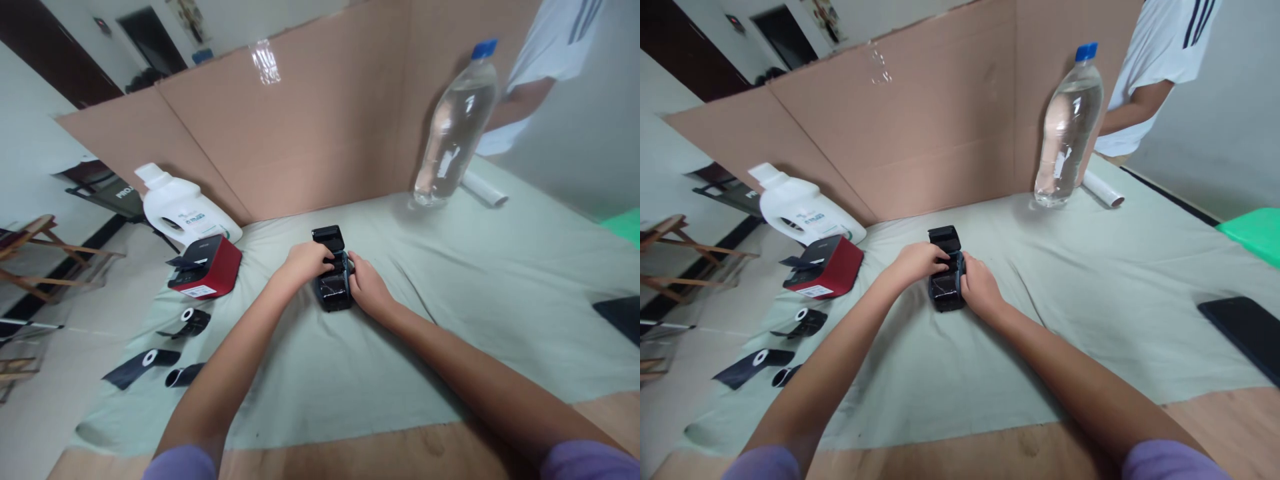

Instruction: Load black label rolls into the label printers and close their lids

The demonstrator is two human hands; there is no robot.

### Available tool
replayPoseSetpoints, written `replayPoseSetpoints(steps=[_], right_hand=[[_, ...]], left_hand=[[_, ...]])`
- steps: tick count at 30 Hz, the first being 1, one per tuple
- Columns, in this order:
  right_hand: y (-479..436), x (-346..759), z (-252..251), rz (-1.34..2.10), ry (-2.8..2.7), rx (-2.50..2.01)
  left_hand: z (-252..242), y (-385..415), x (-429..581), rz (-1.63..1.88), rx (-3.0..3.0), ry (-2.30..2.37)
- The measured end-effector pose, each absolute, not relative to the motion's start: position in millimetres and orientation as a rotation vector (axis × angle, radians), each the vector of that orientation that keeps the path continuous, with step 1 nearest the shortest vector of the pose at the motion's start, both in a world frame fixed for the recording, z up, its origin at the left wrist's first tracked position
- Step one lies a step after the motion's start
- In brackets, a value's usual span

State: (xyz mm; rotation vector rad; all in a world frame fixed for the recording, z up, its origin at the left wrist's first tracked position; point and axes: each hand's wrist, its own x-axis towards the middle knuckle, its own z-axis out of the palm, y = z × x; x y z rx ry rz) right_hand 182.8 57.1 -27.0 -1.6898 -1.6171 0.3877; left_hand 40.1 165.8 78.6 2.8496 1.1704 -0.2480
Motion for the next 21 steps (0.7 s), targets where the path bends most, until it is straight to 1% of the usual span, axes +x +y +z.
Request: replayPoseSetpoints(steps=[2, 4, 7, 9, 11, 15, 18, 21], right_hand=[[57.4, 182.8, -26.6, 0.394, -1.621, -1.7], [57.7, 182.4, -26.0, 0.397, -1.63, -1.703], [57.7, 181.7, -25.0, 0.386, -1.636, -1.704], [57.5, 181.2, -24.4, 0.38, -1.631, -1.707], [57.3, 180.9, -24.2, 0.378, -1.623, -1.704], [58.3, 181.7, -26.4, 0.369, -1.607, -1.689], [59.4, 183.9, -29.4, 0.377, -1.605, -1.681], [59.7, 186.0, -31.0, 0.404, -1.605, -1.669]], left_hand=[[76.2, 166.3, 50.5, -0.361, 2.838, 1.163], [74.4, 166.1, 58.8, -0.399, 2.851, 1.151], [77.3, 164.9, 63.1, -0.403, 2.885, 1.122], [83.2, 164.9, 59.2, -0.34, 2.896, 1.113], [90.8, 166.1, 50.1, -0.169, 2.865, 1.123], [101.5, 166.9, 18.1, 0.362, 2.628, 1.014], [95.1, 154.0, -17.2, 0.613, 2.17, 0.959], [75.0, 121.4, -58.2, 0.723, 1.552, 1.022]])
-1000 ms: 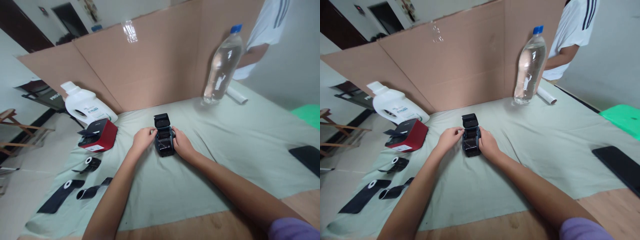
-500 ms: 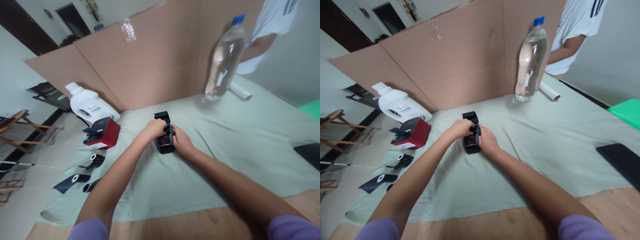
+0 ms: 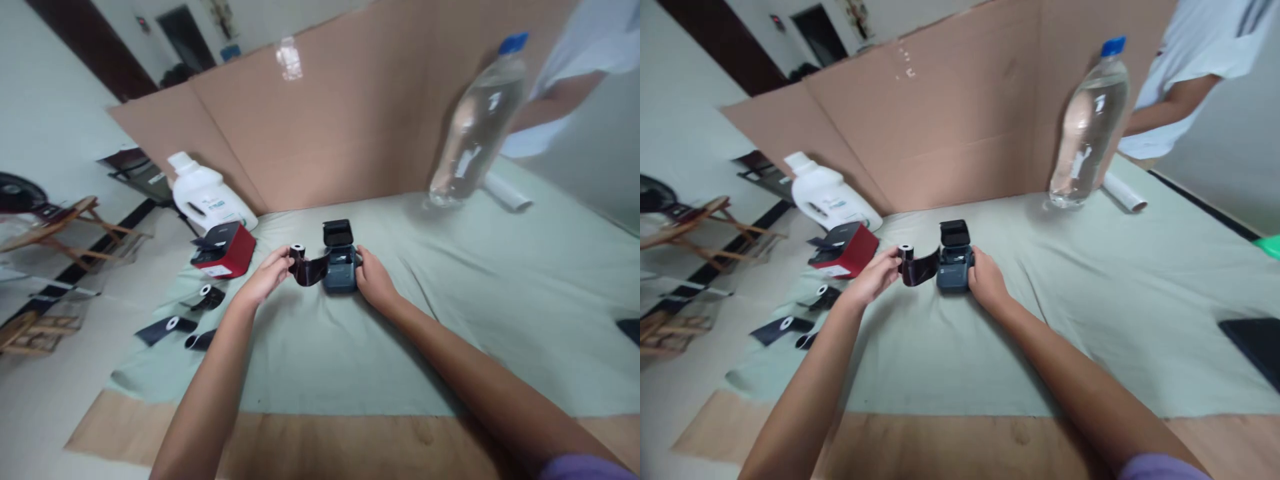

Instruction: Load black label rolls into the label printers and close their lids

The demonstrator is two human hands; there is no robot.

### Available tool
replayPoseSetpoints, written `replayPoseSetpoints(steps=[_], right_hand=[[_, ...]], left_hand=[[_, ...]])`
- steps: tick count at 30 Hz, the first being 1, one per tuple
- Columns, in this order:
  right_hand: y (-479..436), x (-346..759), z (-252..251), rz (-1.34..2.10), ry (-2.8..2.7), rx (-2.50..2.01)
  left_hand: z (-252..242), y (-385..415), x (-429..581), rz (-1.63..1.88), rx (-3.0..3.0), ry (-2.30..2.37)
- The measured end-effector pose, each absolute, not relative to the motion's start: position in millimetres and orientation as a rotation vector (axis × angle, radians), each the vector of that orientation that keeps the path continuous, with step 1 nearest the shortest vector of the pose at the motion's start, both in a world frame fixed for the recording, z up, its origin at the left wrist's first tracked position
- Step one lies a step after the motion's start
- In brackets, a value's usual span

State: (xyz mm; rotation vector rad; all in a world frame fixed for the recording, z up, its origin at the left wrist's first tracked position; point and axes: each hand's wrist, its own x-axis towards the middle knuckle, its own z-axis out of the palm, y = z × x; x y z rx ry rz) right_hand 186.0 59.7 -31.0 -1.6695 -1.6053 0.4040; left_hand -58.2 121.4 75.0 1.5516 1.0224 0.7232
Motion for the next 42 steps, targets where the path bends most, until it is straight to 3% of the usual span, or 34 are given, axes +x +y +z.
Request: replayPoseSetpoints(steps=[6, 14, 18, 23, 26, 30, 36, 42], right_hand=[[62.7, 187.6, -29.8, 0.414, -1.579, -1.653], [62.0, 188.8, -26.9, 0.423, -1.555, -1.672], [62.1, 189.4, -27.3, 0.409, -1.557, -1.679], [62.4, 190.1, -27.2, 0.411, -1.554, -1.668], [62.5, 189.8, -25.5, 0.411, -1.555, -1.672], [62.7, 189.5, -23.2, 0.418, -1.563, -1.695], [62.7, 190.2, -22.1, 0.396, -1.569, -1.703], [62.5, 190.2, -20.6, 0.389, -1.577, -1.729]], left_hand=[[39.2, 29.4, -121.2, 0.829, 1.018, 1.192], [23.3, -47.5, -165.2, 1.032, 1.449, 1.535], [26.7, -58.8, -202.3, 1.137, 1.5, 1.776], [44.1, -43.6, -255.5, 1.625, 1.213, 1.839], [52.6, -28.0, -278.9, 1.744, 1.109, 1.841], [60.4, -10.5, -288.1, 1.599, 1.275, 1.937], [83.6, 19.8, -268.5, 1.113, 1.987, 2.012], [86.7, 60.9, -264.9, 0.679, 2.091, 2.033]])
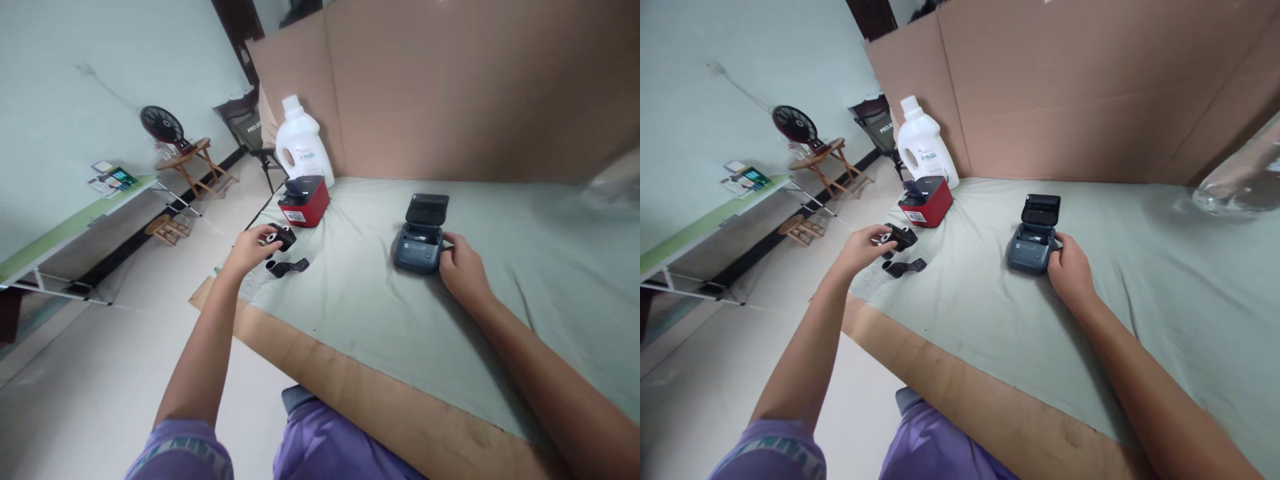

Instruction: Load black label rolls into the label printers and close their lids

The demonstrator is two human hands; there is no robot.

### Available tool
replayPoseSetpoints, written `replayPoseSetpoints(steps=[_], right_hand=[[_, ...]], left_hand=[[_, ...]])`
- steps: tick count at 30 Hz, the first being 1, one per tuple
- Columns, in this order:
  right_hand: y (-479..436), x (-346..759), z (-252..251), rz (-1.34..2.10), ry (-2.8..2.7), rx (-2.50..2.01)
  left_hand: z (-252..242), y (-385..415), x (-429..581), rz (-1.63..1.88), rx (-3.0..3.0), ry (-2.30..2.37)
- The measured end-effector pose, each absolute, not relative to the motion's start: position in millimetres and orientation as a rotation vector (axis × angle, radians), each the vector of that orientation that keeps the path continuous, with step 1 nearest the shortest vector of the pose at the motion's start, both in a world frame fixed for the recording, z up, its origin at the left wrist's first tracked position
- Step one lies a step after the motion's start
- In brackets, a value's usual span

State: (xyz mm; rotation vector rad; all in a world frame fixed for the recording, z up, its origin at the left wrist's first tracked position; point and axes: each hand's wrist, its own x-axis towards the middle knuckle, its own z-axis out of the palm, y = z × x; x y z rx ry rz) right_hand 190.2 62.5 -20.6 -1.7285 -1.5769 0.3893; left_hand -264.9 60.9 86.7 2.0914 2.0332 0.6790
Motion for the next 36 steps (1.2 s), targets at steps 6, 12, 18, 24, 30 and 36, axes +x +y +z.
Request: replayPoseSetpoints(steps=[6, 12, 18, 24, 30, 36], right_hand=[[64.4, 191.7, -23.8, 0.356, -1.584, -1.687], [63.4, 191.2, -20.5, 0.378, -1.591, -1.722], [63.6, 191.9, -21.3, 0.386, -1.591, -1.718], [65.0, 192.1, -23.8, 0.392, -1.567, -1.686], [64.3, 193.2, -24.1, 0.317, -1.631, -1.677], [53.0, 190.2, 17.9, 0.049, -1.765, -1.444]], left_hand=[[63.8, 93.2, -259.7, 0.145, 2.221, 1.955], [65.9, 94.4, -257.8, 0.129, 2.155, 1.987], [52.5, 52.4, -275.6, 0.93, 1.94, 2.186], [11.3, 9.8, -284.3, 1.013, 1.663, 1.928], [15.9, -11.4, -265.3, 0.972, 1.847, 2.034], [62.4, 23.7, -192.7, 1.141, 1.688, 1.385]])
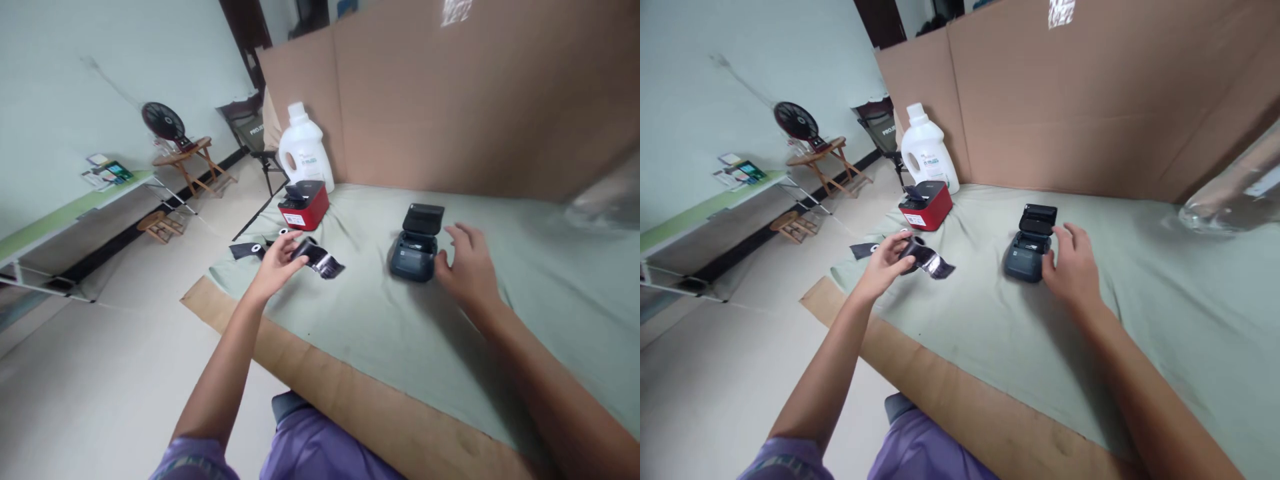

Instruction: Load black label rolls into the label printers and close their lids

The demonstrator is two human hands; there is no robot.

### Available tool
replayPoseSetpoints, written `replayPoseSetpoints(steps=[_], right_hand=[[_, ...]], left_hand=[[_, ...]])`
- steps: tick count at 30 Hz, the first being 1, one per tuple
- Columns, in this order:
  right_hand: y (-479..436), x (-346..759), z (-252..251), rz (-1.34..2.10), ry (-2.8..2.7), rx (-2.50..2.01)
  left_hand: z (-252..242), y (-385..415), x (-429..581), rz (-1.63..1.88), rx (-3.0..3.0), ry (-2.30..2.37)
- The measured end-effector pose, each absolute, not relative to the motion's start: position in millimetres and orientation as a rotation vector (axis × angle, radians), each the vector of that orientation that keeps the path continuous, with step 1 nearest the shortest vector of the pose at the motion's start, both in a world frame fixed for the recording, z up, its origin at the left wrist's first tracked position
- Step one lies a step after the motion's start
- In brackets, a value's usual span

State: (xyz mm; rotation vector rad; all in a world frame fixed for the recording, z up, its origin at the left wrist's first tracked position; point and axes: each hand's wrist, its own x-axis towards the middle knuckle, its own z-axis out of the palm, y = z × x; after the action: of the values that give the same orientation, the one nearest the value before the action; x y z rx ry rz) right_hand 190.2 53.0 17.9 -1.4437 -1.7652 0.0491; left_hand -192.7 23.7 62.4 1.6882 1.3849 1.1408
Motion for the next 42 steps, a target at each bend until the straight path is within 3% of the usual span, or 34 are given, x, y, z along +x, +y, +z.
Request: replayPoseSetpoints(steps=[5, 9, 14, 21, 26, 42], right_hand=[[50.8, 177.6, 84.6, 0.453, -2.009, -1.227], [76.7, 175.5, 112.1, 0.673, -2.231, -1.389], [112.2, 189.4, 107.5, 0.463, -2.27, -1.59], [125.2, 198.0, 82.8, 0.487, -2.315, -1.886], [125.7, 184.0, 76.6, 0.341, -2.394, -2.069], [111.7, 171.2, 87.7, 0.304, -2.401, -2.195]], left_hand=[[69.0, 83.2, -95.4, 0.891, 1.722, 0.985], [52.9, 120.9, -33.8, 0.861, 1.685, 0.861], [22.4, 113.1, -5.3, 0.968, 1.547, 0.997], [1.3, 65.9, 1.6, 0.822, 2.311, 1.26], [-6.0, 70.1, 1.3, 0.731, 2.489, 1.347], [-16.5, 71.6, -0.1, 1.066, 2.556, 1.01]])
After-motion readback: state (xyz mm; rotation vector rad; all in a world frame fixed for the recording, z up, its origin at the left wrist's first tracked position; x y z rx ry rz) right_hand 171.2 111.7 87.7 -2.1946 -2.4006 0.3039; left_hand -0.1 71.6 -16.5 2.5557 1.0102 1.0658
